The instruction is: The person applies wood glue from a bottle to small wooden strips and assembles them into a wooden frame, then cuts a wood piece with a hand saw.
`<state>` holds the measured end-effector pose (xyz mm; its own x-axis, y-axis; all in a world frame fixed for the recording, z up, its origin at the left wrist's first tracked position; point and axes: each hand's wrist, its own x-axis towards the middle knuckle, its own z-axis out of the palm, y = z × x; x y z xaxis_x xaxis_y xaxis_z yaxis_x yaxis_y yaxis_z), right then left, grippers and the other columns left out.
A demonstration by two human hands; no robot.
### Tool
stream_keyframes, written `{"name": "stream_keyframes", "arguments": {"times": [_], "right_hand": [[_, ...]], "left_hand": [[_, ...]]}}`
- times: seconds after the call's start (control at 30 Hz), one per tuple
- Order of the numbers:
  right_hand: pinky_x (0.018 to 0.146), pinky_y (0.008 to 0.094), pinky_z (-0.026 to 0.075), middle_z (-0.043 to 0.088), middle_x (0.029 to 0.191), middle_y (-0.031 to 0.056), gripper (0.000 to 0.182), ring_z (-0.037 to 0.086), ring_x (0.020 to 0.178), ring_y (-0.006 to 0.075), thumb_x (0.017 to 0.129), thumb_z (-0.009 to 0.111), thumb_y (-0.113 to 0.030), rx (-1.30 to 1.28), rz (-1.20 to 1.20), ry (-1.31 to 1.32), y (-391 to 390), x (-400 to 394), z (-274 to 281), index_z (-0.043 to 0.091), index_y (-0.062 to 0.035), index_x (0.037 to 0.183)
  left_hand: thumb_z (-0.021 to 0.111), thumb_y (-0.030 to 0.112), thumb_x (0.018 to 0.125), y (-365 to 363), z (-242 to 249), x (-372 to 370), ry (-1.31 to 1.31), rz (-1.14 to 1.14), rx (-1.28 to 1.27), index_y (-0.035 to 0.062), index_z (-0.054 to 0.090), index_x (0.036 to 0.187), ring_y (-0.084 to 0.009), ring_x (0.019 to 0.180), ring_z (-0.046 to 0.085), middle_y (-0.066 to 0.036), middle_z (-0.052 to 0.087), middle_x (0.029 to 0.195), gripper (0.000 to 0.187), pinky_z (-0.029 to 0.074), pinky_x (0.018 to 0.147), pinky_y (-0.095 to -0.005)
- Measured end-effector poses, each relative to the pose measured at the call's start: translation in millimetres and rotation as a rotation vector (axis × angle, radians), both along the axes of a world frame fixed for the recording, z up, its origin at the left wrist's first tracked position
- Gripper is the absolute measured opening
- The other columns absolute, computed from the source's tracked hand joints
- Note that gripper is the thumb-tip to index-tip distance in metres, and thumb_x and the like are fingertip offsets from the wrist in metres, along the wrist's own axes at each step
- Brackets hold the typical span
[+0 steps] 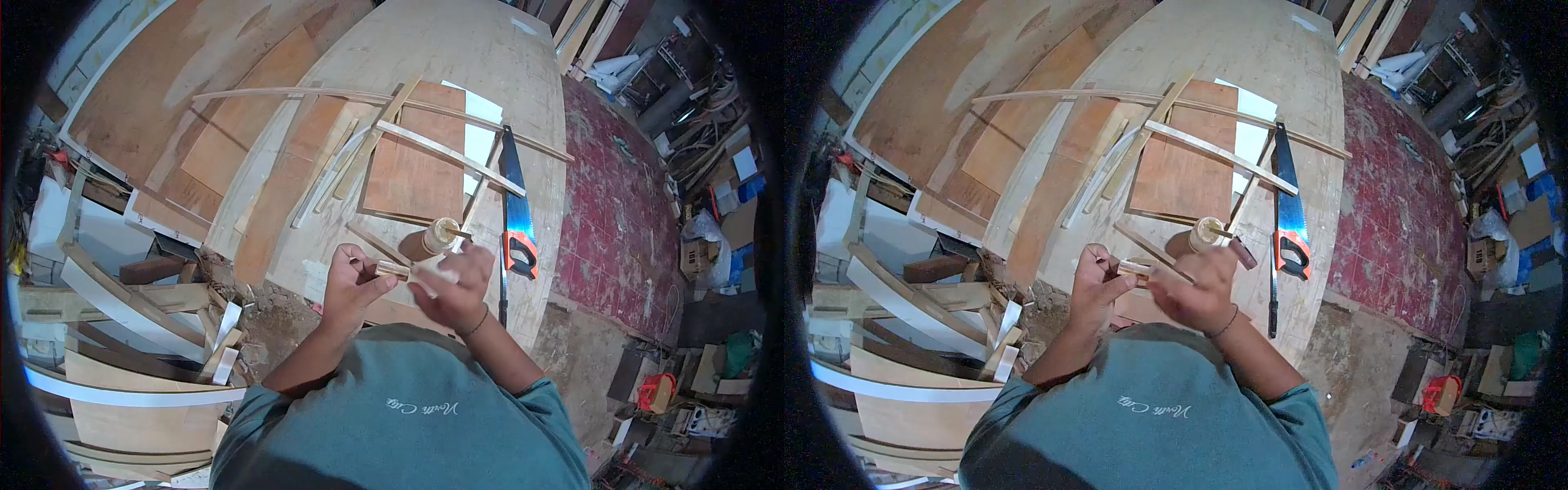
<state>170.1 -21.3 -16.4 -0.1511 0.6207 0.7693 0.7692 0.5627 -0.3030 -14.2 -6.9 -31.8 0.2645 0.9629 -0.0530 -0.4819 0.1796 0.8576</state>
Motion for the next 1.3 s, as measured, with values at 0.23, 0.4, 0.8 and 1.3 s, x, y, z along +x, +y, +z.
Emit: {"name": "stream_keyframes", "arguments": {"times": [0.23,0.4,0.8,1.3], "right_hand": [[0.085,0.0387,0.033,0.05,0.089,-0.0034,0.031,0.046,0.088,0.0177,0.059,0.075,-0.02,0.068,-0.075,-0.099,-10,-17,7,0.066,-0.0243,0.088],[0.084,0.0376,0.031,0.049,0.088,-0.0032,0.029,0.046,0.087,0.0178,0.06,0.075,-0.02,0.029,-0.116,-0.073,-12,-19,1,0.066,-0.0232,0.087],[0.072,0.0307,0.038,0.056,0.083,0.0038,0.017,0.049,0.079,0.0182,0.076,0.066,-0.027,-0.92,-0.004,1.049,27,-13,-122,0.063,-0.0125,0.086],[0.076,0.034,0.04,0.058,0.087,0.0031,0.018,0.052,0.081,0.0147,0.085,0.05,-0.026,-1.671,0.176,1.378,26,-33,-246,0.06,-0.0117,0.09]], "left_hand": [[0.071,-0.003,0.074,-1,-6,5,-0.002,-0.031,0.022,0.0087,0.031,0.099,-0.0131,0.085,0.058,-0.008,0.055,0.089,0.049,0.048,0.074,-0.0226],[0.072,-0.002,0.073,-5,6,6,0.018,-0.044,0.024,0.0081,0.031,0.102,-0.0138,0.086,0.058,-0.011,0.056,0.092,0.051,0.048,0.075,-0.0231],[0.064,0.014,0.081,46,-113,-51,0.424,0.131,-0.279,0.005,0.052,0.102,-0.0144,0.091,0.057,-0.007,0.06,0.096,0.026,0.046,0.079,-0.0301],[0.066,0.027,0.075,56,-286,-47,0.884,-0.185,-0.35,-0.0038,0.061,0.108,-0.0232,0.091,0.062,-0.017,0.065,0.097,0.045,0.048,0.077,-0.0309]]}}
